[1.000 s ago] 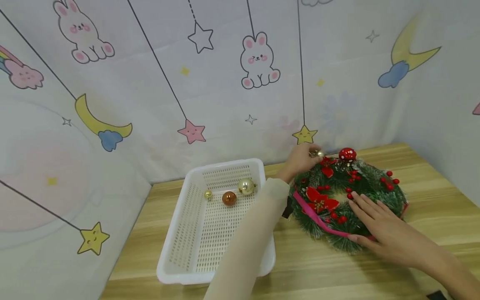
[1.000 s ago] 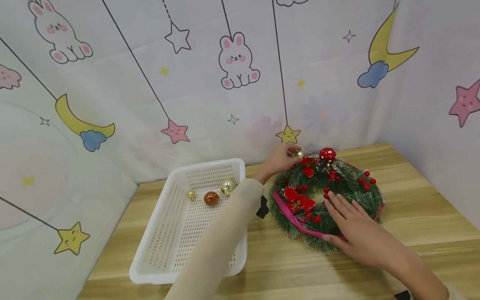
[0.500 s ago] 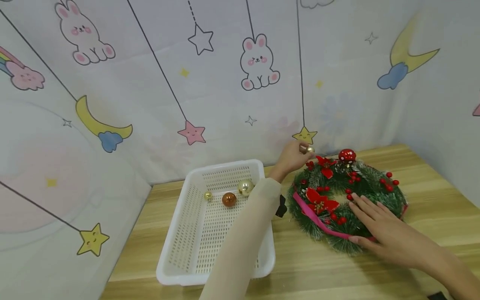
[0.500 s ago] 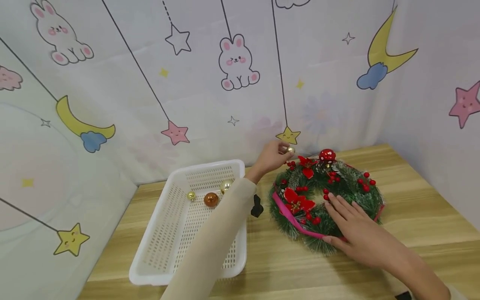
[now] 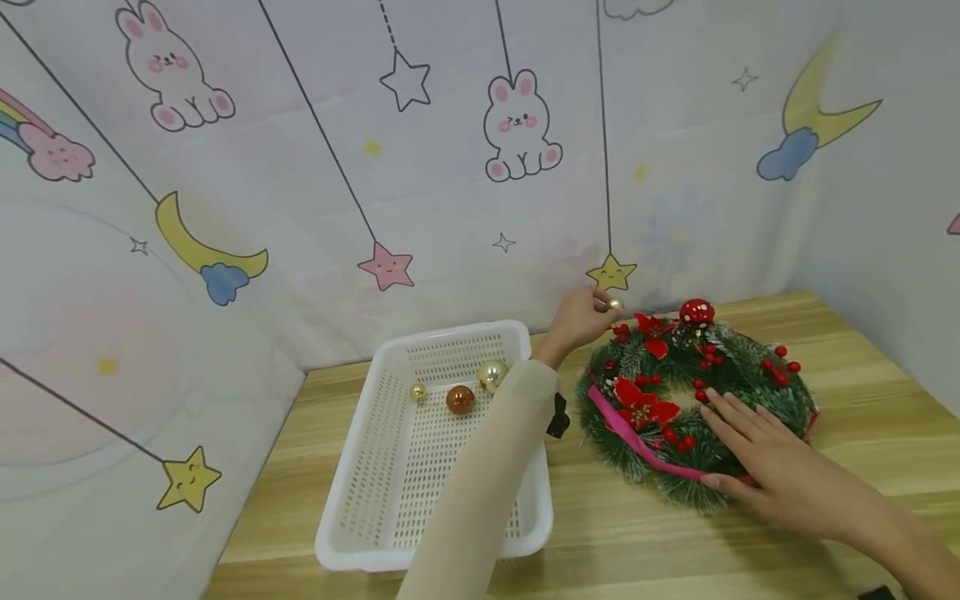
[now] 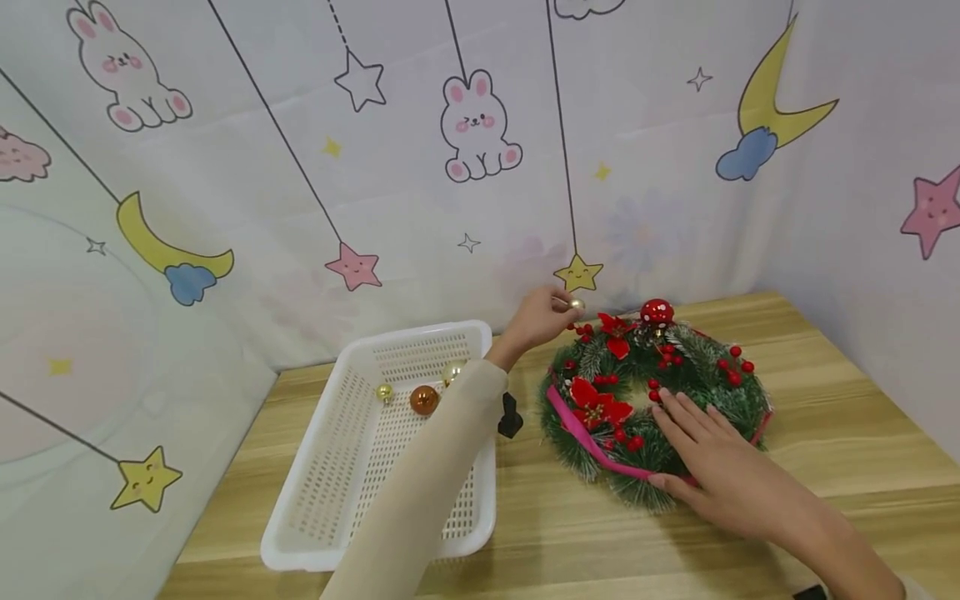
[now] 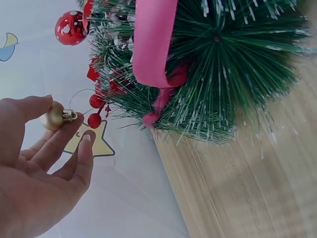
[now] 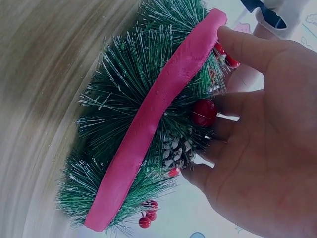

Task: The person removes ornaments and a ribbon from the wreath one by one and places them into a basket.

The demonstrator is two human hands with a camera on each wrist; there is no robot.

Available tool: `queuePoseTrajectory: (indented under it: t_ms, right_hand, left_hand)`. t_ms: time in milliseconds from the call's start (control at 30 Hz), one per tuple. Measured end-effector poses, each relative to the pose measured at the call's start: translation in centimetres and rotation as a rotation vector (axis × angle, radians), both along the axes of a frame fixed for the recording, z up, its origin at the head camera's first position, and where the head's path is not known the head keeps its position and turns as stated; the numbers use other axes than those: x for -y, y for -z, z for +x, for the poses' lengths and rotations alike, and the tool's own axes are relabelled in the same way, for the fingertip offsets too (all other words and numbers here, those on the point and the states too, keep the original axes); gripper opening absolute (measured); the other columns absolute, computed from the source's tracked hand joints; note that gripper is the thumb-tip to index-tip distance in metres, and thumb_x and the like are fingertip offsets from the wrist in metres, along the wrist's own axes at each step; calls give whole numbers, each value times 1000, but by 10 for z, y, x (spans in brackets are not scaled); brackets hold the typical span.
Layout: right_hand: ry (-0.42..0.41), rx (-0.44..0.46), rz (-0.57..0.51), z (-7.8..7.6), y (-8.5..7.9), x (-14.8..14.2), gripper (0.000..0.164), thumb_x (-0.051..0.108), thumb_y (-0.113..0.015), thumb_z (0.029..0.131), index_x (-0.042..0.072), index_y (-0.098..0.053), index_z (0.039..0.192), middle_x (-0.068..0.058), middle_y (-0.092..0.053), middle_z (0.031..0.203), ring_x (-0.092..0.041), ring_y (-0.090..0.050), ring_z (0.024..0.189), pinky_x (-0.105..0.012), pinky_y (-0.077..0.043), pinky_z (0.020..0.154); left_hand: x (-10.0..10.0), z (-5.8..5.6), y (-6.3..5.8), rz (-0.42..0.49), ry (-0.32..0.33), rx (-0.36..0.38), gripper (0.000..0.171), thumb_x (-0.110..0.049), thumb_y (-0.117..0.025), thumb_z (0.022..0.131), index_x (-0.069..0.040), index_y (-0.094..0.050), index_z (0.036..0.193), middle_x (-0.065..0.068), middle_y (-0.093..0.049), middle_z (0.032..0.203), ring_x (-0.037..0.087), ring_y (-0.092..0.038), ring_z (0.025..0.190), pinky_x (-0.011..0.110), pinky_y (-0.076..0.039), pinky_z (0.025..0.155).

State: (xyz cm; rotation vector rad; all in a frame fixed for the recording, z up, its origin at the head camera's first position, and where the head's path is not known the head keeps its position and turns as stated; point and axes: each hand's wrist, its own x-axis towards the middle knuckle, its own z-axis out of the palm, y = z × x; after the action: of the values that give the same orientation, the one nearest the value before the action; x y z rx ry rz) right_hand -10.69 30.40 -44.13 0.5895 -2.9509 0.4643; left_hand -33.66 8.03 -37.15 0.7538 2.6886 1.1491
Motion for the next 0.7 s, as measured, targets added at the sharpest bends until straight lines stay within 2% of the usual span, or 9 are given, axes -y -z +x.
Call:
queuePoseTrajectory:
  t_ms: [100,300,500,600,700]
  right_hand:
    - [3,-7,3,-1,1,-1,84,49,-66,101,7,-33,165,-22,-26,173,-35,-13,166,-14,24,122]
    - [-1,20,-11,0,0,-1,85,49,-67,101,7,-32,165,-22,-25,173,-43,-22,161,-18,22,125]
    - [0,15,-14,1,0,-3,84,50,-66,101,9,-32,165,-21,-25,174,-41,-22,162,-13,23,122]
    - [-1,-4,-8,0,1,-4,84,51,-66,101,9,-32,165,-20,-26,174,-39,-21,163,-9,23,119]
    - [-3,-15,-2,0,1,-4,84,51,-66,100,10,-33,165,-19,-27,173,-38,-22,163,-8,23,119]
  left_hand:
    - [0,0,-1,6,19,7,35,-30,-60,108,-4,-64,131,16,-73,133,28,-71,120,41,-60,98]
    - [3,-1,0,17,26,23,32,-24,-62,107,-4,-65,131,16,-75,129,28,-73,117,39,-61,96]
    - [3,-5,1,-12,27,10,30,-20,-64,105,-4,-69,130,14,-77,124,26,-75,113,34,-61,91]
    - [2,-5,-1,-42,20,1,29,-18,-66,104,-4,-71,128,13,-77,124,26,-74,113,33,-61,87]
    - [2,-3,-4,-67,-13,-8,27,-17,-67,102,-6,-74,126,12,-77,122,25,-74,110,30,-59,80]
